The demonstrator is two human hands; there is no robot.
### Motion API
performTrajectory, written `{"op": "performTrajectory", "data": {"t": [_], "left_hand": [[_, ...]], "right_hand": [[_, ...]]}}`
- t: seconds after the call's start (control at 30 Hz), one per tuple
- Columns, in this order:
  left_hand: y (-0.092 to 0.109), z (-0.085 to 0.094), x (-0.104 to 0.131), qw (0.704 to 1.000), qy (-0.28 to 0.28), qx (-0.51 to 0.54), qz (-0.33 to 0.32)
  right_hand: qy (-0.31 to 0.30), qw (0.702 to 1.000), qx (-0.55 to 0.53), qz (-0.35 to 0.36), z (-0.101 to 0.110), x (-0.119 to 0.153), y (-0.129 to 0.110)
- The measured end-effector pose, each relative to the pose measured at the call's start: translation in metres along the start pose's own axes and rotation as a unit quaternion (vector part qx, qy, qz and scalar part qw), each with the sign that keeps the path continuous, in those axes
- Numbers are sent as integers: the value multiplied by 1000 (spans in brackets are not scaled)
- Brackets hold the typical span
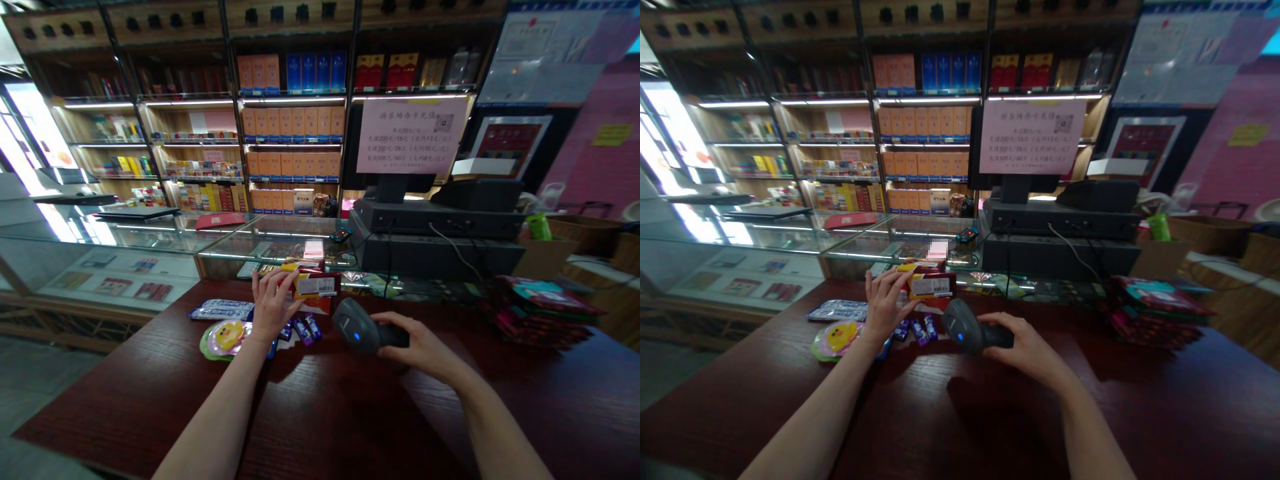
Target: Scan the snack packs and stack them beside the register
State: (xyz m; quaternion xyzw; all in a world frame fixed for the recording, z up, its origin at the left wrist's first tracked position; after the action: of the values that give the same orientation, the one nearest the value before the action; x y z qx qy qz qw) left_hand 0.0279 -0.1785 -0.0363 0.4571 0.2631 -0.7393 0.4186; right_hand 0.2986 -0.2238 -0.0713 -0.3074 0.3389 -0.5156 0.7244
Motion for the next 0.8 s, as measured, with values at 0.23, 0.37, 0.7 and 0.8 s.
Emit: {"op": "performTrajectory", "data": {"t": [0.23,0.37,0.7,0.8], "left_hand": [[-1,-1,0,1000,0,-3,2],[-1,0,0,1000,-1,-3,1],[-2,-1,2,1000,16,-8,-4],[-2,-2,1,1000,3,-9,-2]], "right_hand": [[-24,999,-35,-35,3,5,1],[-23,998,-41,-38,4,6,0],[-15,999,-31,-30,7,5,8],[-21,999,-30,-27,6,5,7]]}}
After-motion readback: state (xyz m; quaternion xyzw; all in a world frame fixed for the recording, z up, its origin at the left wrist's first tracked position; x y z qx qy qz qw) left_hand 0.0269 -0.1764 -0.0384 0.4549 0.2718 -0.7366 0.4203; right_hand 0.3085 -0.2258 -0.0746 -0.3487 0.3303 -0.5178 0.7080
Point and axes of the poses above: each hand's wrist, its own x-axis away from the middle knuckle, its own z-axis out of the back of the hand, y = z × x, the point moved 10 cm from there along -x, towards the middle knuckle, and after that the axes turned 1 degree about -x, right-handed, at the moved point
